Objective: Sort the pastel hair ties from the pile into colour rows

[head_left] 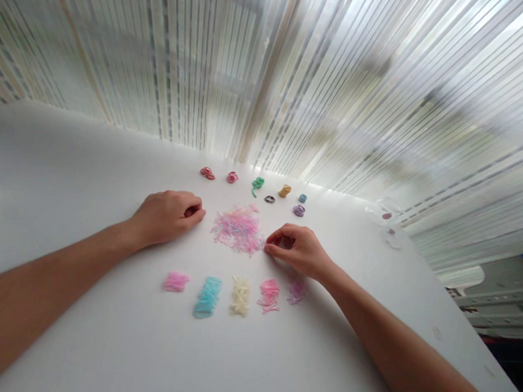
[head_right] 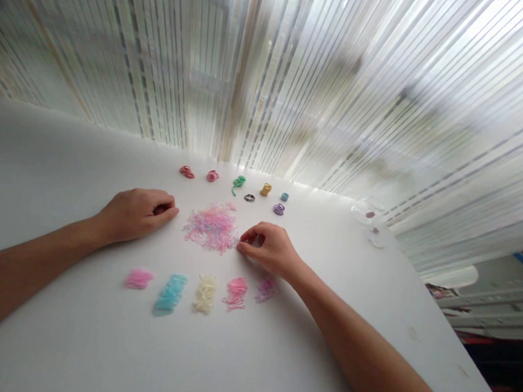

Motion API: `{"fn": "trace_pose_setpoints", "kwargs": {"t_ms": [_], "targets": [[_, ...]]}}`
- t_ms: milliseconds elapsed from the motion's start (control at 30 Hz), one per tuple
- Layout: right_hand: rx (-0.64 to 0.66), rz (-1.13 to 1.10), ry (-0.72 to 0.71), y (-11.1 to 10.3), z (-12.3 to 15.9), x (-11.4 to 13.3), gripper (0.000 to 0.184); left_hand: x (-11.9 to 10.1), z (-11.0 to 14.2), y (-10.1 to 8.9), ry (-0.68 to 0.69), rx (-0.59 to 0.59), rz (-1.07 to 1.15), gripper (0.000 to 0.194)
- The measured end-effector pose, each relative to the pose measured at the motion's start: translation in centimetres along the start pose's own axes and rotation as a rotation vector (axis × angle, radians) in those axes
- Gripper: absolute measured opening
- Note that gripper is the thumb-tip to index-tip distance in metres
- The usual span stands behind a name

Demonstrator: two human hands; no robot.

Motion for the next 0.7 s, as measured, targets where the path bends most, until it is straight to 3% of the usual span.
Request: {"fn": "trace_pose_setpoints", "kwargs": {"t_ms": [233,700], "targets": [[0.010,0.023,-0.056,0.3,-0.3,0.2,0.008,-0.1,0.2,-0.1,-0.010,-0.003,-0.002,0.034],[0.021,0.096,-0.204,1.0,0.3,-0.9,0.014,-0.1,0.3,-0.3,-0.022,-0.004,-0.037,0.038]]}}
Point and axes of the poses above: each hand's wrist, its own z-axis away from the middle knuckle, its own y-axis out of the palm, x = y × z, the point moved 3 cm from there along -z, towards the middle knuckle, and after that the axes turned 2 degrees about y, right-handed, at the moved point
